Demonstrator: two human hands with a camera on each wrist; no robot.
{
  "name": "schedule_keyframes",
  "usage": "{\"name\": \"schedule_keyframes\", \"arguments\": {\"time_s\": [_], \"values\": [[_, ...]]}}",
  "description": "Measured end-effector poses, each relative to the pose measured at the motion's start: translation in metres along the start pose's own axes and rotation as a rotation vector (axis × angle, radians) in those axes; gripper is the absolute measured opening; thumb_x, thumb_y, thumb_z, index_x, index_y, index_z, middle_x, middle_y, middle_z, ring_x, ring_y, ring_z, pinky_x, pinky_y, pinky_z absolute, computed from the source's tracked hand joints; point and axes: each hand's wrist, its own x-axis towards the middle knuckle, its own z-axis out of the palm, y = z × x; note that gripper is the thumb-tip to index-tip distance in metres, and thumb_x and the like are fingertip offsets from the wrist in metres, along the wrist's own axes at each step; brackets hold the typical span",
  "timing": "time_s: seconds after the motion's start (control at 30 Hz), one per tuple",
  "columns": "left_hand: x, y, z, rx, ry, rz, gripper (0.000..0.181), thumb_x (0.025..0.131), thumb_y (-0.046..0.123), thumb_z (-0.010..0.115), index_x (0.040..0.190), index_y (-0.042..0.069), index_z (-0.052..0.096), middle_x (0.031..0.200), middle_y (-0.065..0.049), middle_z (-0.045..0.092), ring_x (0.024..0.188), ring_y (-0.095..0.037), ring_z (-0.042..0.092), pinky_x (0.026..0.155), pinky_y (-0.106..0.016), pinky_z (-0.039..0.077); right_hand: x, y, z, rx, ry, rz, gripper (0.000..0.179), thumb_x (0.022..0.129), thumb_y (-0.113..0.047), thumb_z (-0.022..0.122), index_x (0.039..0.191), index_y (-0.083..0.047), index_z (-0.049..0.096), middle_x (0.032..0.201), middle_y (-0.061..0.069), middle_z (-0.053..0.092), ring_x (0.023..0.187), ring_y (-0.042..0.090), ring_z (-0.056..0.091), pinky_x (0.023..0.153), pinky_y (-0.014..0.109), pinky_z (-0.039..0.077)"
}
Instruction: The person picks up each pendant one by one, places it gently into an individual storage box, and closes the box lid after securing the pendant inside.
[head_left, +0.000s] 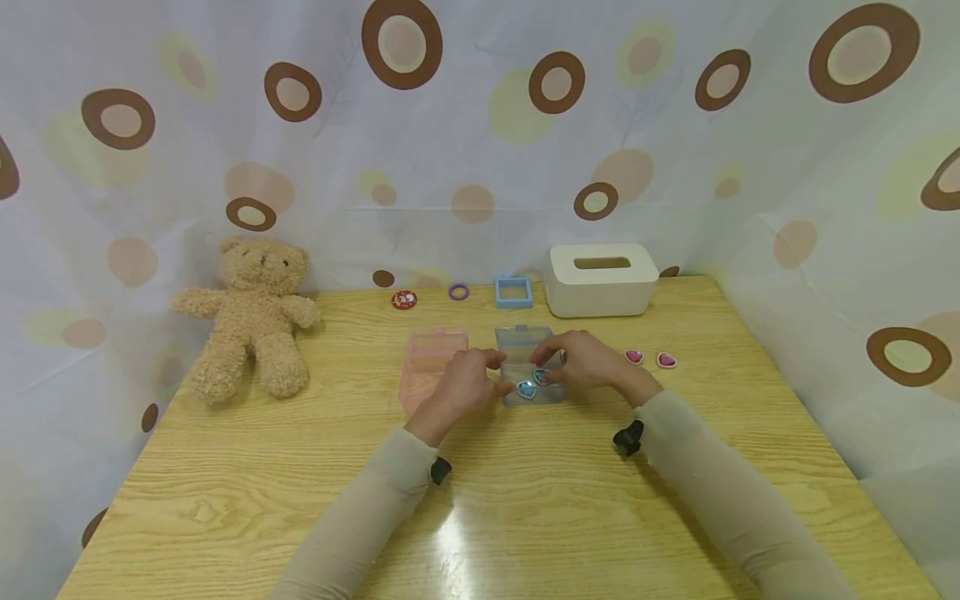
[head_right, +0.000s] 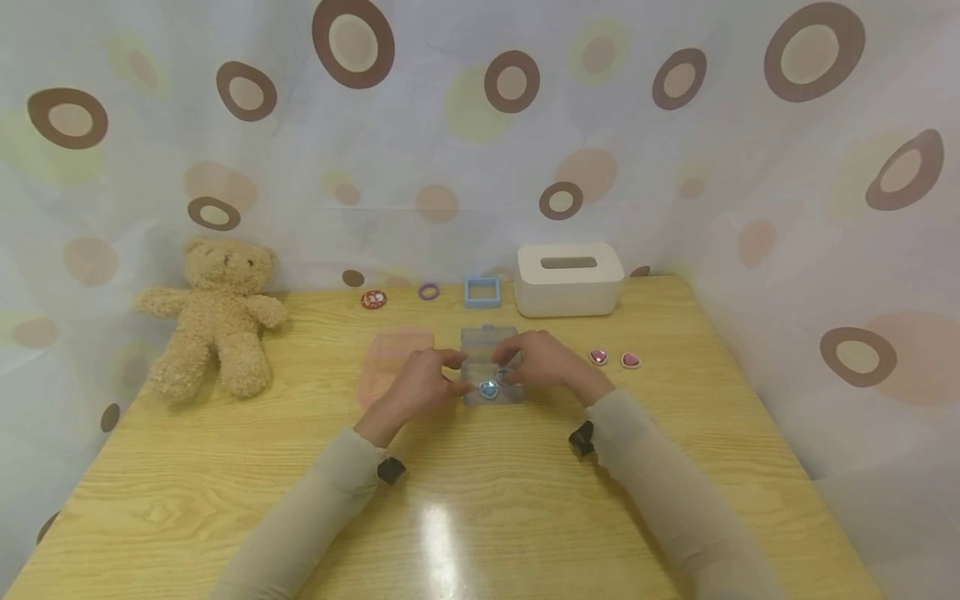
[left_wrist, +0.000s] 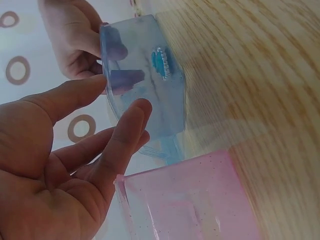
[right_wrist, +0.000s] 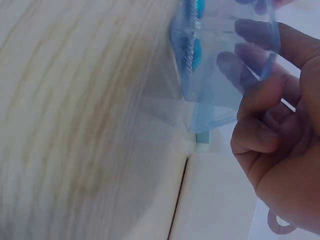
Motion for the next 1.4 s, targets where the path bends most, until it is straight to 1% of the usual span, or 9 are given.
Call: {"name": "schedule_keyframes", "arguments": {"time_s": [0.1,0.17,0.23,0.37,0.57,0.83,1.03,1.2,1.4], "values": [[-0.001,-0.001,-0.002,-0.002,-0.009,0.001,0.048,0.087,0.025,0.079,0.129,0.005,0.067,0.123,-0.014,0.071,0.12,-0.033,0.063,0.104,-0.043,0.049,-0.003,0.001,-0.004,0.027,0.02,0.01,0.026,0.09,-0.023,0.076,0.114,-0.014,0.073,0.111,-0.001,0.074,0.105,0.024,0.066,0.086,0.04,0.053],[-0.002,-0.001,-0.003,-0.02,-0.014,-0.003,0.047,0.088,0.024,0.078,0.129,0.005,0.066,0.124,-0.014,0.071,0.115,-0.031,0.066,0.099,-0.041,0.053,-0.005,0.0,-0.007,0.041,0.038,0.005,0.027,0.09,-0.023,0.075,0.115,-0.012,0.072,0.11,0.0,0.074,0.102,0.023,0.066,0.086,0.039,0.052],[-0.002,-0.002,-0.005,-0.051,-0.016,-0.013,0.046,0.088,0.023,0.077,0.129,0.005,0.066,0.123,-0.013,0.071,0.109,-0.028,0.069,0.092,-0.039,0.056,-0.007,0.002,-0.011,0.048,0.059,0.002,0.027,0.09,-0.023,0.074,0.115,-0.012,0.072,0.108,-0.001,0.073,0.099,0.022,0.065,0.085,0.037,0.051],[-0.004,-0.006,-0.011,-0.12,-0.002,-0.014,0.042,0.09,0.02,0.075,0.128,0.005,0.066,0.121,-0.012,0.07,0.101,-0.024,0.073,0.082,-0.034,0.06,-0.01,0.005,-0.019,0.082,0.105,0.001,0.025,0.091,-0.02,0.074,0.114,-0.01,0.072,0.106,0.001,0.074,0.087,0.019,0.061,0.076,0.032,0.05],[-0.008,-0.017,-0.02,-0.173,0.026,0.017,0.038,0.091,0.019,0.074,0.126,0.006,0.067,0.122,-0.011,0.069,0.101,-0.023,0.073,0.082,-0.031,0.06,-0.016,0.008,-0.032,0.126,0.118,0.061,0.026,0.093,-0.02,0.071,0.117,-0.01,0.071,0.109,0.004,0.072,0.074,0.019,0.058,0.064,0.03,0.051],[-0.015,-0.026,-0.035,-0.24,0.064,0.029,0.034,0.09,0.018,0.076,0.122,0.01,0.07,0.121,-0.012,0.071,0.098,-0.022,0.073,0.083,-0.032,0.06,-0.022,0.019,-0.04,0.187,0.139,0.076,0.029,0.094,-0.025,0.071,0.118,-0.009,0.069,0.109,0.007,0.071,0.07,0.023,0.061,0.065,0.031,0.054],[-0.024,-0.035,-0.045,-0.281,0.075,0.041,0.032,0.09,0.018,0.075,0.121,0.009,0.07,0.119,-0.011,0.071,0.101,-0.025,0.072,0.086,-0.035,0.06,-0.028,0.03,-0.044,0.17,0.175,0.101,0.025,0.094,-0.027,0.071,0.116,-0.014,0.07,0.108,0.007,0.072,0.072,0.032,0.063,0.065,0.03,0.054],[-0.029,-0.047,-0.053,-0.266,0.063,0.019,0.035,0.092,0.022,0.073,0.125,0.009,0.069,0.121,-0.009,0.071,0.104,-0.026,0.071,0.086,-0.036,0.06,-0.033,0.037,-0.046,0.17,0.189,0.125,0.025,0.094,-0.027,0.071,0.115,-0.014,0.071,0.109,0.008,0.072,0.075,0.035,0.063,0.062,0.027,0.053],[-0.032,-0.062,-0.062,-0.282,0.072,-0.022,0.035,0.091,0.023,0.074,0.125,0.015,0.069,0.121,-0.008,0.071,0.106,-0.026,0.07,0.086,-0.038,0.059,-0.04,0.045,-0.049,0.209,0.194,0.157,0.03,0.096,-0.029,0.068,0.119,-0.009,0.069,0.11,0.012,0.07,0.074,0.037,0.059,0.049,0.028,0.046]]}}
